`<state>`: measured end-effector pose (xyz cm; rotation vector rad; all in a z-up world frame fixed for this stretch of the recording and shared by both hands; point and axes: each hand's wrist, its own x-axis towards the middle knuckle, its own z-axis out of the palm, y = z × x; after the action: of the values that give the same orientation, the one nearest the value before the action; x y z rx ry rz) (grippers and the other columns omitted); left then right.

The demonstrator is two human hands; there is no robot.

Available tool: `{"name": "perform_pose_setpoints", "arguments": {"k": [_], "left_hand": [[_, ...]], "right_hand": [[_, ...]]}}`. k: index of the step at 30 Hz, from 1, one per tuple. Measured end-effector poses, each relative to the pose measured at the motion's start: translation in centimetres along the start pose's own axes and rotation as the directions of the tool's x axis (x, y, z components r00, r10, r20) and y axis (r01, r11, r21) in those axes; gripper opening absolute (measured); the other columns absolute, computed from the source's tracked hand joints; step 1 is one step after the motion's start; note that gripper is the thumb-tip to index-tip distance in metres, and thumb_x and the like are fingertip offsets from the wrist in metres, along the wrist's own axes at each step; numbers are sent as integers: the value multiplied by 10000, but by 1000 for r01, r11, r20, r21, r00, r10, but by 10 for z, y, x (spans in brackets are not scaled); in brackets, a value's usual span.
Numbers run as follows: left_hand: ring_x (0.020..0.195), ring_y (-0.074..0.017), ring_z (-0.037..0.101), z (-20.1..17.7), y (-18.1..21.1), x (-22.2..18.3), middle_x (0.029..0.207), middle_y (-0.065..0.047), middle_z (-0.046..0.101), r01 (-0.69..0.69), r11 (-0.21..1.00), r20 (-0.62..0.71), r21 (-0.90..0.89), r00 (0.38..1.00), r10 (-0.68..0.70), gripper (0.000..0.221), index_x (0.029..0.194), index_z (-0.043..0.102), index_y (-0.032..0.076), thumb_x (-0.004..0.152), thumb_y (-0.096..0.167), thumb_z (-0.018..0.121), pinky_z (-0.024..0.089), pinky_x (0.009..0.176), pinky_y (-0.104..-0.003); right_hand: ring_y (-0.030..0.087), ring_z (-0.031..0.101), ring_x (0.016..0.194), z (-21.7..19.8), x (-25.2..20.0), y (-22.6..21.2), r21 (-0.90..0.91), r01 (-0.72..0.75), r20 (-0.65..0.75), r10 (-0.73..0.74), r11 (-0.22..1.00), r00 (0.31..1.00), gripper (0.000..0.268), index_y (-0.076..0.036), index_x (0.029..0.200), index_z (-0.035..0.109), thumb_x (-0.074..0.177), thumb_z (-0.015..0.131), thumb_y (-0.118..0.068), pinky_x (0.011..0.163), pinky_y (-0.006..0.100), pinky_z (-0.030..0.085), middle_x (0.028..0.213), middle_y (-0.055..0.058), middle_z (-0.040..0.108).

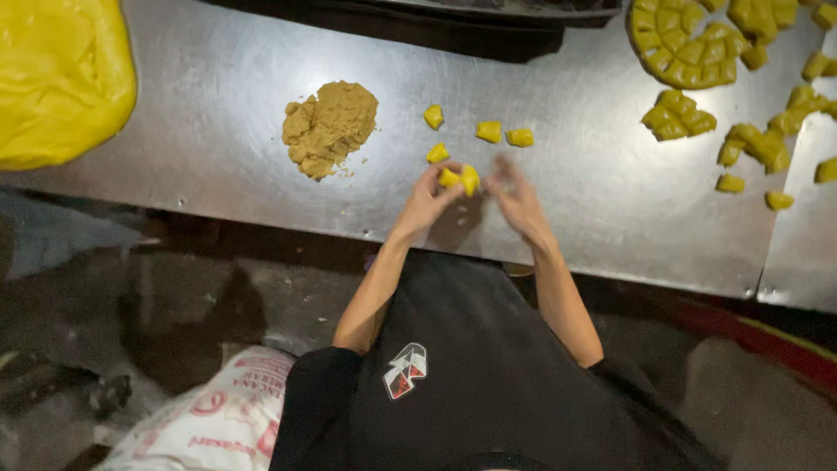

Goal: The person fills pieces of dough with filling by hand, rolls them into balls, and places the shaped pastries onto a baking tray.

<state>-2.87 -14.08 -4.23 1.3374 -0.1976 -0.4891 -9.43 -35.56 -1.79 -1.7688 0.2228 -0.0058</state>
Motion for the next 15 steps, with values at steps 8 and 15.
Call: {"name": "perform_pose_setpoints", "arguments": {"k": [8, 15], "left_hand": [[1099, -132, 658, -57, 8, -51, 1207, -63, 694, -89, 980, -397, 180, 904, 155, 302, 1293, 643, 48, 1022, 165, 708, 533, 959, -279], [1068, -152, 647, -43, 18, -84, 1194, -83, 718, -4, 971, -289, 237, 954, 75, 349, 1350, 693, 33, 1017, 135, 697, 514, 958, -298]], "right_hand": [[158, 600, 984, 12, 30, 16, 197, 183, -158, -153, 963, 976, 323, 43, 1336, 595, 1050, 685, -76, 844, 334, 547, 1124, 102, 617], [186, 676, 1038, 66, 33, -27, -142, 166, 424, -91, 976, 901, 437, -27, 1385, 606, 987, 718, -168, 874, 324, 560, 1203, 100, 678]]}}
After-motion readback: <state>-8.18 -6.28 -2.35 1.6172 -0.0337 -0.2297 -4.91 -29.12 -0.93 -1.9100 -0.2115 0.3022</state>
